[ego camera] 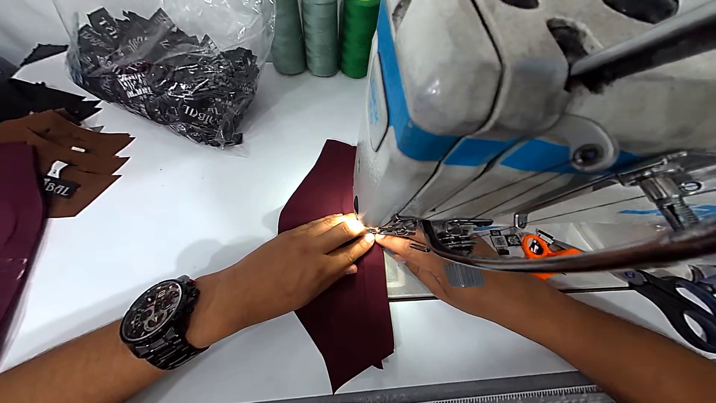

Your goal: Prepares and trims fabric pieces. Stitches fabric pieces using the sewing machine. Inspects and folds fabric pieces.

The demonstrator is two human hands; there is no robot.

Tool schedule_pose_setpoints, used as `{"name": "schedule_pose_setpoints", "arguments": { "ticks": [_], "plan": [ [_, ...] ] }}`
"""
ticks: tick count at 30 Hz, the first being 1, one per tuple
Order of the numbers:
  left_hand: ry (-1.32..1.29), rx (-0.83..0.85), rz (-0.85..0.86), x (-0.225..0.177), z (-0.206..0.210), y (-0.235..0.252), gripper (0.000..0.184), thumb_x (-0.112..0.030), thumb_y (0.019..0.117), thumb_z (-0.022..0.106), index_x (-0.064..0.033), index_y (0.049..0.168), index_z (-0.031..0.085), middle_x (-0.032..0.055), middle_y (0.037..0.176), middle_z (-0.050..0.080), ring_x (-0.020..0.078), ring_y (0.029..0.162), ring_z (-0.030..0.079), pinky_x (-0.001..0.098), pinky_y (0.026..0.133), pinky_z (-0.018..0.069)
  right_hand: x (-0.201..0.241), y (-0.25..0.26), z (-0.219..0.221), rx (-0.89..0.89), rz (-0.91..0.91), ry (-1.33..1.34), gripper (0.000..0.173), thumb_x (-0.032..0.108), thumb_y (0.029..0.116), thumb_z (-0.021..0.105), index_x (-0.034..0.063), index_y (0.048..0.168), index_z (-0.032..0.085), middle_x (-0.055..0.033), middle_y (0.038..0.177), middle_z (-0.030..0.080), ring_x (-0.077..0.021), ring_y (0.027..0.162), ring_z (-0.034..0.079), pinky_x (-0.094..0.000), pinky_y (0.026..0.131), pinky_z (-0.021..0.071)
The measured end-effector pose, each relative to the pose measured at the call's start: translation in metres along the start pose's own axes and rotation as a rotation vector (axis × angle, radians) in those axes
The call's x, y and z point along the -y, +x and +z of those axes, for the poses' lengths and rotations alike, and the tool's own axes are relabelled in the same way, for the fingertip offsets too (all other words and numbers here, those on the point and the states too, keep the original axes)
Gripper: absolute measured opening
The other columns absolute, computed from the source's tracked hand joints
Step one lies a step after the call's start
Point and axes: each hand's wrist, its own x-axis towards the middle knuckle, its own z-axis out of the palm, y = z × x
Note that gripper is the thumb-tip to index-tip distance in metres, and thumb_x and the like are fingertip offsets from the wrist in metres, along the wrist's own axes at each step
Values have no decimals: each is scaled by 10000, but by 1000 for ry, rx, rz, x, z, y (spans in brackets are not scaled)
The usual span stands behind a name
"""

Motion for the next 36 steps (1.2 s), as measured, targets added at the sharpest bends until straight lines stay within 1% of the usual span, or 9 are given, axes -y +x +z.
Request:
{"name": "schedule_pose_setpoints", "arguments": {
  "ticks": [4, 6, 8, 16, 21, 26, 30, 32, 36],
  "plan": [
    [0, -31, -5, -2, -1, -2, 394, -315, 1080, 437, -138, 1309, 705, 46, 1310, 672, 208, 1348, 539, 338, 1155, 401, 3, 1, -6, 0, 6, -3, 329, 232, 997, 482, 168, 1081, 794, -5, 904, 723, -169, 875, 704, -351, 721, 569],
    [-31, -18, -20, -3, 0, -4, 412, -327, 1081, 419, -150, 1331, 695, 42, 1361, 651, 195, 1384, 517, 327, 1182, 383, 8, 4, -19, 10, 7, 16, 246, 199, 982, 555, 120, 906, 775, -47, 837, 709, -203, 806, 702, -375, 673, 551],
    [-33, -18, -22, -3, 0, -5, 414, -330, 1082, 415, -160, 1338, 692, 40, 1380, 647, 191, 1387, 519, 328, 1182, 381, 10, 6, -28, 57, 17, 14, 233, 182, 978, 584, 107, 849, 762, -62, 849, 720, -217, 813, 712, -389, 686, 558],
    [-26, -40, -20, 6, 0, -2, 382, -325, 1067, 446, -181, 1295, 717, 37, 1329, 673, 189, 1345, 558, 333, 1165, 405, 10, 10, -31, 76, 61, 32, 184, 154, 941, 632, 104, 840, 777, -74, 799, 715, -236, 782, 716, -417, 634, 548],
    [-38, -10, 5, 4, 0, -5, 394, -332, 1078, 430, -191, 1329, 698, 46, 1386, 642, 206, 1398, 512, 375, 1193, 384, -4, 3, -5, -45, -33, -11, 326, 245, 977, 491, 181, 1059, 800, 7, 885, 724, -151, 866, 711, -339, 699, 574],
    [-41, -21, 10, 3, -1, -5, 394, -341, 1074, 434, -190, 1305, 715, 40, 1362, 658, 196, 1378, 530, 342, 1186, 384, 6, 6, -26, 34, -7, 19, 259, 204, 971, 570, 103, 811, 747, -63, 757, 688, -212, 720, 697, -373, 593, 537],
    [-33, -26, 21, 4, -1, -5, 399, -353, 1075, 434, -191, 1307, 715, 34, 1359, 657, 189, 1367, 534, 334, 1183, 382, 3, 6, -21, 8, -6, 28, 237, 187, 966, 576, 89, 885, 776, -75, 794, 711, -227, 742, 713, -392, 603, 552],
    [-34, -10, 19, 2, -1, -5, 438, -410, 1079, 423, -181, 1328, 701, 41, 1383, 645, 198, 1393, 515, 359, 1196, 377, -6, 4, -6, -138, -30, -17, 272, 207, 951, 530, 114, 923, 784, -38, 766, 695, -193, 702, 700, -369, 545, 546],
    [55, -4, -85, -40, -12, -9, 814, -792, 930, 361, -127, 1187, 754, 94, 1321, 682, 263, 1299, 593, 455, 1073, 481, -10, 9, -16, -327, -4, -39, 262, 229, 916, 553, 112, 717, 676, -36, 621, 623, -189, 591, 650, -382, 485, 476]
  ]
}}
